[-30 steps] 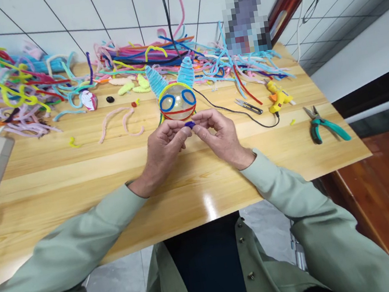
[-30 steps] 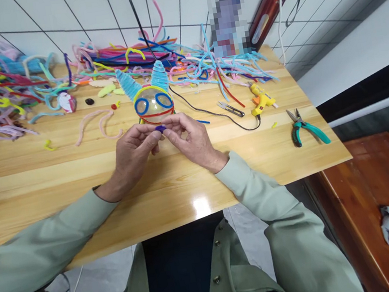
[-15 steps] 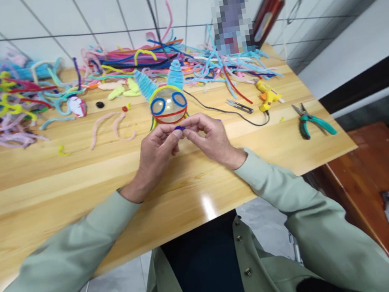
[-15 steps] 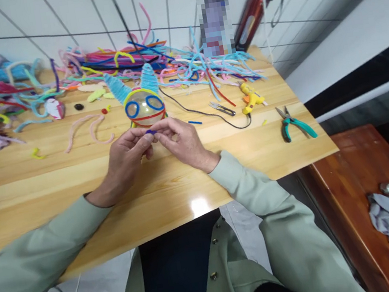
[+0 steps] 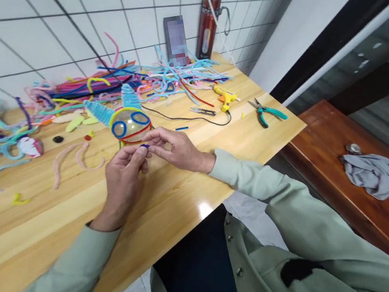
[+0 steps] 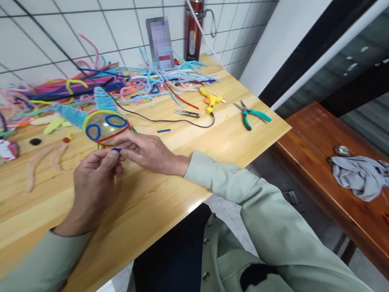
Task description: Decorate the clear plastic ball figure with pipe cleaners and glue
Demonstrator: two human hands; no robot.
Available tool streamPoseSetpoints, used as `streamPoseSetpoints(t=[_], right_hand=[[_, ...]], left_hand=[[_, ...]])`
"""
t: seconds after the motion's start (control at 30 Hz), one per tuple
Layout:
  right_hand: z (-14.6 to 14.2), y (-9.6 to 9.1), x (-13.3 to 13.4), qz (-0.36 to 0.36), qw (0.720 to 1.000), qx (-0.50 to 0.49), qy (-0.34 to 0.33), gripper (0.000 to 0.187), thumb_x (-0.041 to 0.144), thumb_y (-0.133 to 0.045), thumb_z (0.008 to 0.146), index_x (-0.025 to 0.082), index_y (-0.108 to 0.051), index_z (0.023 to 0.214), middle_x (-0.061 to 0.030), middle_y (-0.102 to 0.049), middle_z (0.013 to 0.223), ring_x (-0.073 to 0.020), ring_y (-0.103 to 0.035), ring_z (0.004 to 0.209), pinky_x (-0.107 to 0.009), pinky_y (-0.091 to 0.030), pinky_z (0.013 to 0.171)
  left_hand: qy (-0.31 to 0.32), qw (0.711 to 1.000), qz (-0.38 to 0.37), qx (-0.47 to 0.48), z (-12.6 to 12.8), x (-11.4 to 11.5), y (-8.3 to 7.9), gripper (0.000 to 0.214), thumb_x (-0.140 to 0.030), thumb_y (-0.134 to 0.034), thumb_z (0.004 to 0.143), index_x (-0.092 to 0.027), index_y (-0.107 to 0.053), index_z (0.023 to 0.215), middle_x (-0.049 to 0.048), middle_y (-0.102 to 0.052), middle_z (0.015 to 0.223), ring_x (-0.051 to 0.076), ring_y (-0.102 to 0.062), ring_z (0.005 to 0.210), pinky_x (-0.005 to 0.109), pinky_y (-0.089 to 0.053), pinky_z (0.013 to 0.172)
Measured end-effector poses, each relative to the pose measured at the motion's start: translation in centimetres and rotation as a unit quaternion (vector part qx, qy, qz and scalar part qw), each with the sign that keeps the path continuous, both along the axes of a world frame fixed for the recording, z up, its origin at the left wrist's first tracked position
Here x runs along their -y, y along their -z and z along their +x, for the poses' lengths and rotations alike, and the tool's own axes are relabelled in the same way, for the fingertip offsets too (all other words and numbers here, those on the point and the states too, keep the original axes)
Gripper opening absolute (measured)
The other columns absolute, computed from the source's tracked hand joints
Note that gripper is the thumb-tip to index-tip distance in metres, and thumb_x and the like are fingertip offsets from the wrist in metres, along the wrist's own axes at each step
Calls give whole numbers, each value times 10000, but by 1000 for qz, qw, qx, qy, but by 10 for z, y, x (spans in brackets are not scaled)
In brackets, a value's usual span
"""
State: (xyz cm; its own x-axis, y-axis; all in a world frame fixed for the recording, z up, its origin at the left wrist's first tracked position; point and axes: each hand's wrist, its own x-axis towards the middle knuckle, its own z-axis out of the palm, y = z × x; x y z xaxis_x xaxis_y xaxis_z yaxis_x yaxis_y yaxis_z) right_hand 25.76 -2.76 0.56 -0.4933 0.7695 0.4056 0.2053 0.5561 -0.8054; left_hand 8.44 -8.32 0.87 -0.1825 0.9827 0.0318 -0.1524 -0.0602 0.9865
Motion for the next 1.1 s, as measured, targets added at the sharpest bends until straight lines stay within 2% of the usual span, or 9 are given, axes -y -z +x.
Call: streamPoseSetpoints(t=[0.1,0.23,0.37,0.53,0.63,0.77,0.93,1.0,1.1], right_hand=[[4,4,-1,19,1000,-22,2,273,437,-635,1118,233,-715,1281,-70,-823,1216,-186,-802,1070,-338,-662,997],[6,9,-5,14,998,-59,12,263,472,-700,1065,253,-727,1209,-52,-833,1115,-188,-808,981,-339,-673,921],[11,14,-4,-13,998,-57,20,278,466,-732,1031,240,-729,1193,-44,-833,1059,-182,-805,960,-339,-667,897],[27,17,10,-39,999,-22,26,264,438,-724,1029,231,-738,1192,-45,-845,1112,-182,-808,1025,-342,-672,939],[35,19,19,-53,998,0,34,277,484,-697,1051,262,-742,1210,-2,-846,1193,-158,-805,1053,-349,-675,1016],[40,20,24,-59,996,17,62,266,509,-709,1039,312,-752,1212,69,-843,1141,-124,-813,1037,-310,-681,1009],[41,16,32,-48,997,-8,67,168,357,-720,1032,356,-740,1199,31,-836,1119,-191,-829,1065,-450,-715,1045],[38,16,35,-45,997,-10,68,155,410,-704,1042,345,-749,1176,26,-839,1123,-198,-830,1059,-464,-718,1036],[38,10,33,-45,996,17,78,239,535,-698,1041,326,-767,1134,56,-847,1076,-156,-825,989,-386,-717,977]], left_hand=[[13,1000,-2,18,3,1,-1,431,-564,-968,769,-187,-768,827,11,-711,740,87,-520,558,229,-407,513],[29,999,-16,36,6,0,-1,450,-565,-975,747,-186,-755,854,5,-725,768,78,-517,537,225,-406,506],[30,999,-12,14,4,1,4,392,-524,-948,773,-188,-770,869,21,-769,813,83,-537,547,225,-428,523],[79,996,-18,-36,7,11,4,323,-490,-901,831,-195,-798,913,54,-817,819,107,-549,525,247,-458,521],[86,995,-38,-46,12,17,3,293,-460,-917,814,-201,-818,907,64,-839,855,119,-599,544,257,-505,547],[93,994,-53,-30,18,19,3,307,-456,-939,776,-193,-837,897,71,-840,846,127,-626,550,260,-523,545],[100,993,-54,-22,19,20,4,254,-419,-931,784,-209,-845,898,67,-849,881,131,-630,562,270,-528,559],[103,993,-51,-28,18,20,4,245,-419,-929,796,-212,-848,901,65,-853,901,128,-636,570,269,-535,572],[105,993,-40,-40,18,22,2,250,-423,-923,810,-207,-850,912,65,-851,889,126,-640,567,265,-536,572]])
